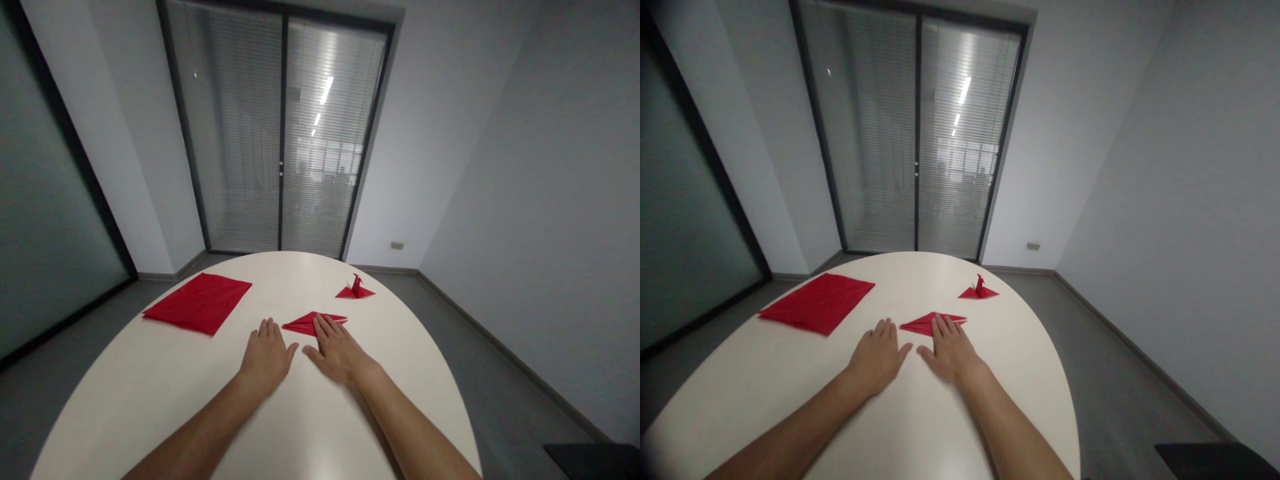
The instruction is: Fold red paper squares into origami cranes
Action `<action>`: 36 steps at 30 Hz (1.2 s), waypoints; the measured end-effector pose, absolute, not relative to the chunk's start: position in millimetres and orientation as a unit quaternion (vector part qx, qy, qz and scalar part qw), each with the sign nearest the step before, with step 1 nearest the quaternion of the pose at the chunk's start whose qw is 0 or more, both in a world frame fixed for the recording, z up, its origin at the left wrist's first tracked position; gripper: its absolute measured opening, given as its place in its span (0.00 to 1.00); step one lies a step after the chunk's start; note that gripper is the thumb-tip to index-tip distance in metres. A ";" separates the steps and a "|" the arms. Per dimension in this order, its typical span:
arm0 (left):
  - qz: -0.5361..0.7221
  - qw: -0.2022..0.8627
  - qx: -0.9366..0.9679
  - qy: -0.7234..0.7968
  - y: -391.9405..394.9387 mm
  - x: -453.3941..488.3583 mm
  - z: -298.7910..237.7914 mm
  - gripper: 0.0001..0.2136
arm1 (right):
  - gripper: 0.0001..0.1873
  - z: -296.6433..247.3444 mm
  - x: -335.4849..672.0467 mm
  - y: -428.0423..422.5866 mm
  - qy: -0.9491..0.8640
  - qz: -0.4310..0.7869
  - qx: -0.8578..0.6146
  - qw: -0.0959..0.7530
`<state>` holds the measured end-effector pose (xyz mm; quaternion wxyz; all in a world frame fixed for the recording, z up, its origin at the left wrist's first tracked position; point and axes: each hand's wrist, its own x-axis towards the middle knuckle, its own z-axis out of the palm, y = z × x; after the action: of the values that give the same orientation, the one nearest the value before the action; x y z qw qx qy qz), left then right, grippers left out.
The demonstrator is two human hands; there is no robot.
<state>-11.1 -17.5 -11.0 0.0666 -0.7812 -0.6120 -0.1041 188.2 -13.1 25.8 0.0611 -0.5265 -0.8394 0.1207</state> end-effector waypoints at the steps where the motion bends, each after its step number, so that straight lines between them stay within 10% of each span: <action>1: -0.117 0.078 -0.771 -0.622 -18.7 -8.3 -10.1 0.29 | 0.44 26.0 188.1 -13.0 -0.839 0.126 -0.526 0.061; 19: -0.126 -0.011 -0.846 -0.518 -20.0 15.7 -12.4 0.28 | 0.37 24.3 187.1 -14.6 -0.822 0.090 -0.563 -0.002; 26: -0.087 -0.033 -0.840 -0.535 -25.5 18.3 4.2 0.29 | 0.34 26.9 174.9 -14.2 -0.851 -0.016 -0.514 0.103; 36: -0.094 -0.029 -0.838 -0.537 -25.8 17.4 4.4 0.28 | 0.35 22.8 183.4 -3.2 -0.858 0.127 -0.498 0.026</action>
<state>17.4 -25.8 4.4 -0.0288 -0.8377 -0.5373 -0.0938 183.4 -3.2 22.8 0.0260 -0.4977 -0.8575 0.1274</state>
